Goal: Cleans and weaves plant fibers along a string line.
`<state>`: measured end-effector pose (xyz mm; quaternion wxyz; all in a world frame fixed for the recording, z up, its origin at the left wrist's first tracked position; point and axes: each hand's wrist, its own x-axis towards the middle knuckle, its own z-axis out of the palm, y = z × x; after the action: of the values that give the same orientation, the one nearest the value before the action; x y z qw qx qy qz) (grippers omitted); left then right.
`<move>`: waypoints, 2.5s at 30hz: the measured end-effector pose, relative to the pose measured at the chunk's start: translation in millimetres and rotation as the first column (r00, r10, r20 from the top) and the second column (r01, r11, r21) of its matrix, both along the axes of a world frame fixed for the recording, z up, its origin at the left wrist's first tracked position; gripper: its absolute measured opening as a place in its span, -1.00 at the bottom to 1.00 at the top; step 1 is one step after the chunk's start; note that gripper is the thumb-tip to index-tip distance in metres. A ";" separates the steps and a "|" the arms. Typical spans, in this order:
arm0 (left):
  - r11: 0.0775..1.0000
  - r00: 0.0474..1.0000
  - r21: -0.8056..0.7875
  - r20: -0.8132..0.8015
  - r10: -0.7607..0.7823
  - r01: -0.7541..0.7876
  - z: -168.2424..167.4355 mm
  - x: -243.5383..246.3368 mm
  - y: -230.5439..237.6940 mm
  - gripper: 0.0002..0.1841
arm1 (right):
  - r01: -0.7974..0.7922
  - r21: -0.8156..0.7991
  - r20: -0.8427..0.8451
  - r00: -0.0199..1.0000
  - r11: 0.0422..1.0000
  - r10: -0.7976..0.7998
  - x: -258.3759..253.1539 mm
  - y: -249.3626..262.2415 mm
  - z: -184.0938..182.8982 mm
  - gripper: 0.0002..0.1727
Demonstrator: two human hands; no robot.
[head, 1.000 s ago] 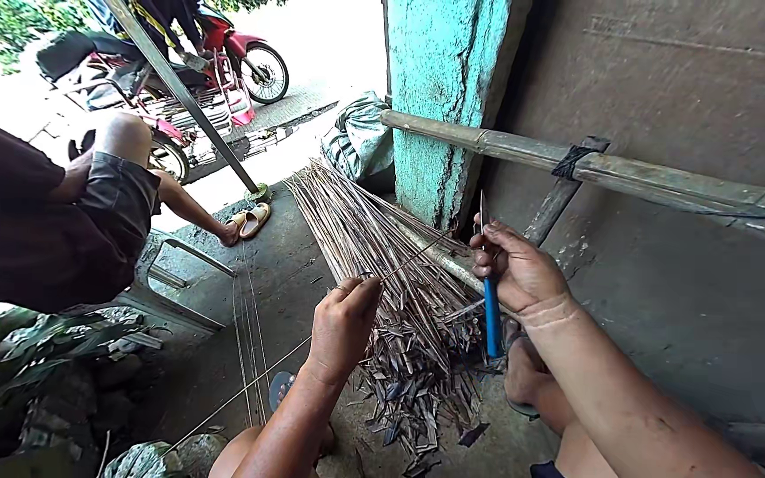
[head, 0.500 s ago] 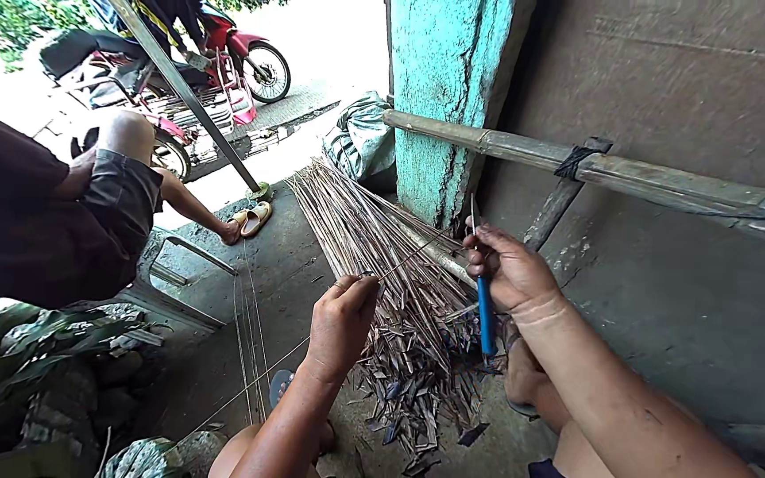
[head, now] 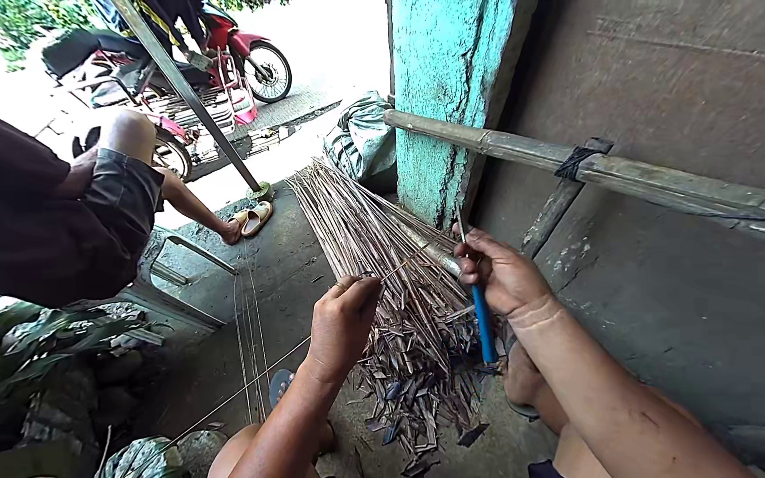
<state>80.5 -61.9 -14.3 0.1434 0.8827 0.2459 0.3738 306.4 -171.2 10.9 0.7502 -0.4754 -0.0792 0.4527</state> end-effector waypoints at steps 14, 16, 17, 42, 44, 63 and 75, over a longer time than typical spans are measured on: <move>0.996 0.999 -0.083 0.036 -0.026 0.029 3.1 1.6 0.1 -0.82 | -0.008 0.033 0.048 0.999 0.999 0.006 2.7 -1.7 -0.3 -0.66; 0.997 0.999 -0.077 0.043 -0.011 0.014 3.8 1.3 0.8 -0.84 | 0.106 0.044 0.063 0.992 0.993 -0.108 9.5 -4.3 5.1 -0.69; 0.997 0.999 -0.072 0.044 -0.004 0.007 3.8 1.5 1.3 -0.84 | 0.067 0.066 0.103 0.992 0.996 -0.074 4.0 -8.2 8.0 -0.70; 0.999 0.999 0.029 0.045 -0.019 0.018 3.1 4.0 -4.3 -0.84 | -0.380 0.009 0.097 0.921 0.925 0.378 -35.5 -10.4 2.6 -0.61; 1.000 0.999 0.027 0.037 -0.017 0.016 2.2 2.6 -3.7 -0.84 | -0.274 -0.003 0.075 0.959 0.962 0.273 -21.7 -8.8 5.3 -0.68; 0.999 1.000 -0.052 0.009 -0.007 0.008 3.4 -1.3 -1.2 -0.83 | 0.154 -0.010 0.043 0.987 0.988 -0.153 13.4 -7.8 7.0 -0.68; 0.997 0.999 -0.063 0.012 -0.043 0.044 7.8 4.9 -4.9 -0.79 | -0.063 0.074 0.081 0.995 0.995 0.057 1.9 -3.9 0.6 -0.70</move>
<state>85.3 -66.7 -6.5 0.1809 0.8808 0.2376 0.3674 308.3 -175.1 11.5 0.7502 -0.4610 -0.1404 0.4527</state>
